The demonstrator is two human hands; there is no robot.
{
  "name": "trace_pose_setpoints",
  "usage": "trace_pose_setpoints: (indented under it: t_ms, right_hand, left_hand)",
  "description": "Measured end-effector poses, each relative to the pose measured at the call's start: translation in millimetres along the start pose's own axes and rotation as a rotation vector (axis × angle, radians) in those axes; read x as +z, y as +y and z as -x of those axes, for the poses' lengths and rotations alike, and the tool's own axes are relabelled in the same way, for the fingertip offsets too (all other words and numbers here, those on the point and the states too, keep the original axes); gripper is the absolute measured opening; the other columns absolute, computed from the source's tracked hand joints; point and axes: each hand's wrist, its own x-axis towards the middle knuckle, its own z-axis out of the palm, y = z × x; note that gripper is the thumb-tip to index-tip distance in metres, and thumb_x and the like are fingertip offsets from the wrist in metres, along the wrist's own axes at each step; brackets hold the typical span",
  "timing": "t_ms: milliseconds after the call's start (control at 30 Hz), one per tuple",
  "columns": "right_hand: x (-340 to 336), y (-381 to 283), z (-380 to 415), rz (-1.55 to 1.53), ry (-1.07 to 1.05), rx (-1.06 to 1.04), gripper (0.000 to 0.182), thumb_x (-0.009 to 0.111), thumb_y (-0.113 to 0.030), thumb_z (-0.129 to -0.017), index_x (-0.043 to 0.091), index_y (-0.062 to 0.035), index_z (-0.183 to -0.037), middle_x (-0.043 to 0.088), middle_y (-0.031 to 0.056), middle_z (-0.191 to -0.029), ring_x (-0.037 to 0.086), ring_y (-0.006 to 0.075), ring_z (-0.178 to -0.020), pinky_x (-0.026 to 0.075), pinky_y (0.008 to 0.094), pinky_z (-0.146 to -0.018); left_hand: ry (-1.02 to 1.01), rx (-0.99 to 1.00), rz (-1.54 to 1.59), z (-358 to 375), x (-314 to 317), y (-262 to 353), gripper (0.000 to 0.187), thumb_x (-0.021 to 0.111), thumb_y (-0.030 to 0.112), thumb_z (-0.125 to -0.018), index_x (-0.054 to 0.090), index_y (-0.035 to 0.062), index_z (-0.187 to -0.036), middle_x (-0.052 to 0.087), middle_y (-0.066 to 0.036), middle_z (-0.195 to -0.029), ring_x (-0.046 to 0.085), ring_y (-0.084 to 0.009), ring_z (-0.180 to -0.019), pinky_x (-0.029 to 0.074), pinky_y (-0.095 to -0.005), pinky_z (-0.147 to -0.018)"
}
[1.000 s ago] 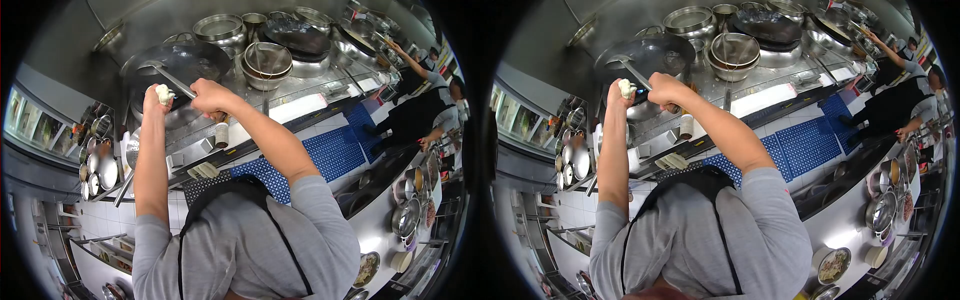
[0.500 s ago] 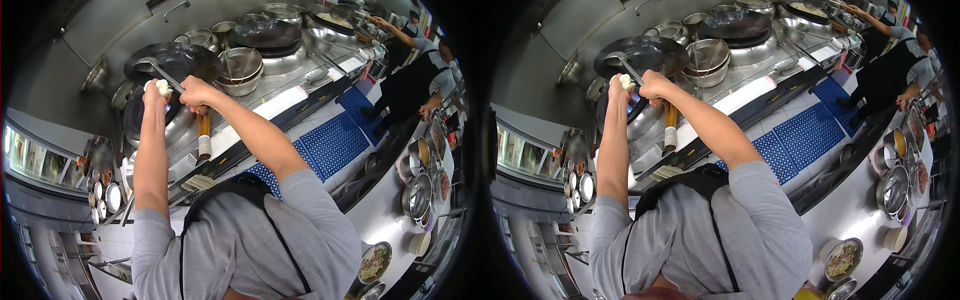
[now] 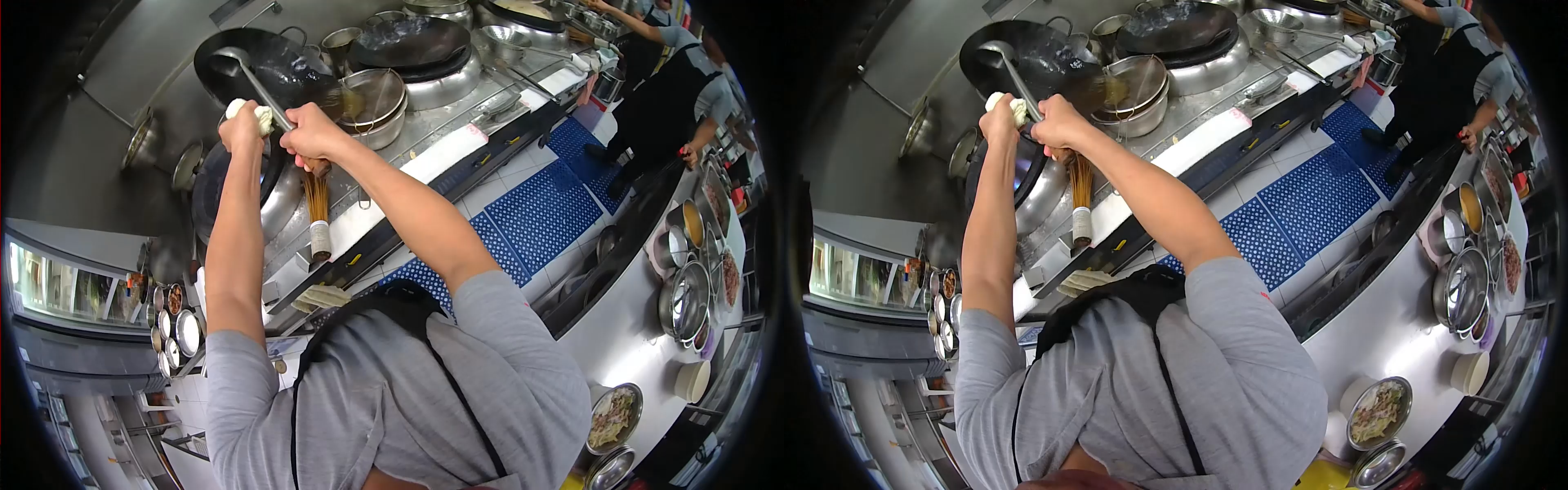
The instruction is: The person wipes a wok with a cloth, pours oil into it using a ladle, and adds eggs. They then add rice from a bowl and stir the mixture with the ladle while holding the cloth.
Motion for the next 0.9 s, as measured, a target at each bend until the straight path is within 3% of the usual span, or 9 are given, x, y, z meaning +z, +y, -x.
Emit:
trace_pose_setpoints:
  t_ms: [67,200,367,433,567,600,633,767,900]
  right_hand:
    - [-5,1,3,-0.046,-0.001,-0.015,0.017,0.06,0.001,-0.079,0.056,0.0026,-0.096,0.055,0.0065,-0.063,0.055,0.0141,-0.043,0.045,0.0319,-0.035]
    - [-8,-10,24,-0.139,0.081,-0.028,0.023,0.06,-0.001,-0.081,0.056,-0.0001,-0.104,0.055,0.005,-0.064,0.055,0.0124,-0.043,0.045,0.0298,-0.034]
    - [5,-7,50,-0.19,0.122,-0.107,0.028,0.059,0.0,-0.083,0.055,-0.0021,-0.11,0.052,0.0025,-0.061,0.052,0.0104,-0.041,0.043,0.0285,-0.033]
    - [16,-5,52,-0.117,0.077,-0.141,0.04,0.058,0.0,-0.083,0.053,-0.0015,-0.123,0.052,0.0015,-0.061,0.051,0.01,-0.041,0.042,0.0282,-0.033]
    - [35,2,38,0.085,0.043,-0.021,0.064,0.058,-0.002,-0.084,0.037,-0.0018,-0.144,0.051,0.0009,-0.061,0.049,0.0098,-0.04,0.04,0.0274,-0.034]
    - [35,4,29,0.178,0.013,0.008,0.064,0.059,-0.003,-0.084,0.037,-0.0018,-0.144,0.051,0.001,-0.061,0.049,0.0098,-0.04,0.039,0.0274,-0.034]
    - [36,7,22,0.27,-0.014,0.039,0.063,0.059,-0.004,-0.084,0.037,-0.0017,-0.143,0.051,0.001,-0.061,0.049,0.0097,-0.04,0.038,0.0275,-0.034]
    - [59,7,9,0.478,-0.082,0.034,0.064,0.059,-0.006,-0.082,0.038,0.0014,-0.142,0.051,0.0005,-0.061,0.049,0.0093,-0.041,0.038,0.0279,-0.036]
    - [92,2,-8,0.472,-0.072,0.048,0.068,0.058,-0.005,-0.082,0.033,0.0029,-0.144,0.052,0.0006,-0.061,0.049,0.0096,-0.042,0.038,0.0277,-0.037]
  left_hand:
    - [0.045,0.089,-0.174,3,1,1,0.036,0.076,0.018,-0.065,0.069,-0.007,-0.09,0.069,-0.015,-0.091,0.068,-0.0226,-0.072,0.057,-0.0375,-0.058]
    - [0.052,0.323,-0.482,36,-8,18,0.059,0.072,0.041,-0.061,0.068,-0.0057,-0.097,0.068,-0.026,-0.1,0.066,-0.0374,-0.098,0.048,-0.0411,-0.091]
    - [0.038,0.543,-0.421,33,-24,-3,0.048,0.074,0.03,-0.06,0.063,-0.0044,-0.092,0.067,-0.027,-0.093,0.065,-0.0423,-0.091,0.05,-0.046,-0.086]
    - [0.099,0.557,-0.393,21,-46,-20,0.046,0.074,0.027,-0.061,0.062,-0.0042,-0.092,0.067,-0.027,-0.089,0.065,-0.0425,-0.089,0.05,-0.0469,-0.084]
    - [0.149,0.34,-0.103,3,-64,-50,0.042,0.072,0.024,-0.061,0.062,-0.0058,-0.088,0.068,-0.027,-0.087,0.066,-0.0408,-0.085,0.051,-0.0448,-0.08]
    - [0.207,0.277,-0.03,1,-69,-56,0.03,0.07,0.012,-0.062,0.064,-0.0069,-0.084,0.069,-0.017,-0.08,0.067,-0.0265,-0.074,0.051,-0.0371,-0.068]
    - [0.224,0.201,0.13,-5,-73,-65,0.025,0.069,0.007,-0.063,0.064,-0.0063,-0.083,0.068,-0.013,-0.078,0.066,-0.023,-0.07,0.051,-0.0354,-0.063]
    - [0.191,-0.114,0.599,-17,-114,-100,0.017,0.068,0.003,-0.068,0.064,-0.0041,-0.082,0.067,-0.01,-0.075,0.064,-0.0197,-0.06,0.05,-0.0322,-0.053]
    - [0.206,-0.439,0.748,-33,-172,-135,0.018,0.067,0.006,-0.071,0.061,-0.0024,-0.085,0.064,-0.012,-0.072,0.063,-0.0222,-0.054,0.05,-0.037,-0.043]
